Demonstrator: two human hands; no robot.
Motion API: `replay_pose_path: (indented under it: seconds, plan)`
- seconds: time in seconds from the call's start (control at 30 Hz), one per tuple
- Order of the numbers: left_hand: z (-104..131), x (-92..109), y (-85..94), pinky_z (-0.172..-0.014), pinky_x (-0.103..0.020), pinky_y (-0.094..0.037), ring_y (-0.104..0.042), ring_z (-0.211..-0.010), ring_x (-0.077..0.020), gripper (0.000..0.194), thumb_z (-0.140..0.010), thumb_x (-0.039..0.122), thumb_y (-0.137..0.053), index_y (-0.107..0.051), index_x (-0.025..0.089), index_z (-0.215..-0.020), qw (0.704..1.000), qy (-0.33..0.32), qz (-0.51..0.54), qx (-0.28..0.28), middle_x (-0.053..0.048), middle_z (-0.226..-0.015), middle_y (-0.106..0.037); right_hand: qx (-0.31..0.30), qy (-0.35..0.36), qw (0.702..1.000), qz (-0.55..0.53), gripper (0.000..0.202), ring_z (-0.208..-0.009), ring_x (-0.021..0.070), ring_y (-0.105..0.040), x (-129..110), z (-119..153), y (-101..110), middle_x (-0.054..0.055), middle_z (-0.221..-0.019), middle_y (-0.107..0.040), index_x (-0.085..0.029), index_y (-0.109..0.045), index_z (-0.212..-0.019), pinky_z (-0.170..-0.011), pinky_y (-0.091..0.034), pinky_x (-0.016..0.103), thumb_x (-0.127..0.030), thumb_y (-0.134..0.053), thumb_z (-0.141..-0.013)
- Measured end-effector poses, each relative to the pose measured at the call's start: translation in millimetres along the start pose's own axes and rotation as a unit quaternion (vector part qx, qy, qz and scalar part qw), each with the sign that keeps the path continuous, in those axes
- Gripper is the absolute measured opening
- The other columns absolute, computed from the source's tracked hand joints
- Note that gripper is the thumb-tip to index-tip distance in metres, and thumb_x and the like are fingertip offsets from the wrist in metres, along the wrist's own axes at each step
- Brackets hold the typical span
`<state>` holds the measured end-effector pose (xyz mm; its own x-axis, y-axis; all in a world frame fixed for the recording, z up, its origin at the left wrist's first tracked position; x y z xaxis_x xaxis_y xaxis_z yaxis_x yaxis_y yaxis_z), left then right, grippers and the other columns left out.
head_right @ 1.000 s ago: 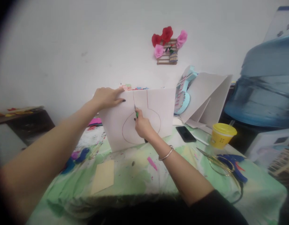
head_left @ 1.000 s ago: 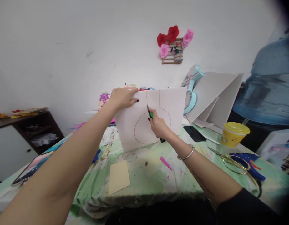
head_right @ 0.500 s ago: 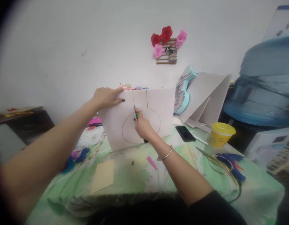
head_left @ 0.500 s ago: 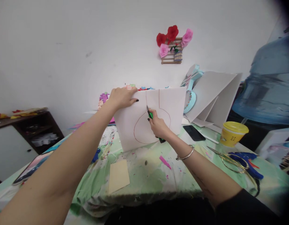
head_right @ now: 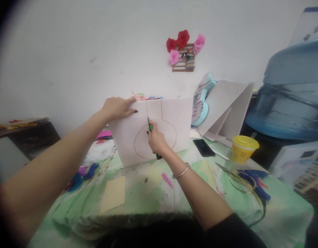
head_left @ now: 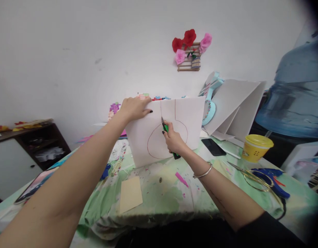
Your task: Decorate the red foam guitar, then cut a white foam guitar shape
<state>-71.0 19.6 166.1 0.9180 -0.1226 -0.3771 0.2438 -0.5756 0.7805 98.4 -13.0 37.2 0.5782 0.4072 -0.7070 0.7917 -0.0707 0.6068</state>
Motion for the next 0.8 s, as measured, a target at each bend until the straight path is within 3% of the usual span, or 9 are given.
replay_pose_path:
  seconds: [0.23, 0.8]
  plan:
    - [2.4, 0.5, 2.5, -0.075, -0.040, -0.041, -0.061, -0.095, -0.0346, 0.047, -0.085, 0.055, -0.037, -0.045, 0.032, -0.125, 1.000, -0.013, 0.004, 0.004, -0.010, -0.107, -0.065, 0.021, 0.028, 0.998, 0.061, 0.046, -0.048, 0.0180, -0.052, -4.9, -4.6, 3.6, 0.008, -0.071, -0.062, -0.022, -0.026, -0.140, -0.052, -0.053, 0.033, -0.025, -0.028, -0.095]
    - [1.4, 0.2, 0.9, -0.072, -0.041, -0.042, -0.062, -0.093, -0.0344, 0.046, -0.085, 0.055, -0.036, -0.043, 0.033, -0.126, 1.000, -0.004, -0.002, 0.002, -0.011, -0.104, -0.066, 0.039, 0.012, 0.999, 0.024, 0.045, -0.050, 0.0182, -0.055, -10.0, -4.5, 2.0, 0.009, -0.080, -0.065, -0.027, -0.025, -0.139, -0.051, -0.053, 0.034, -0.026, -0.029, -0.094]
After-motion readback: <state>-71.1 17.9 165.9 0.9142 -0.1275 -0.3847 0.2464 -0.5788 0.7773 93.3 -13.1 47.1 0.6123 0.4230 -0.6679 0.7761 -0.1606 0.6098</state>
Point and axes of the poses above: each hand's wrist, its own z-axis away from the middle knuckle, its own y-axis out of the back of the hand, x = y × z, the point moved 2 cm from there along -z, towards the middle knuckle
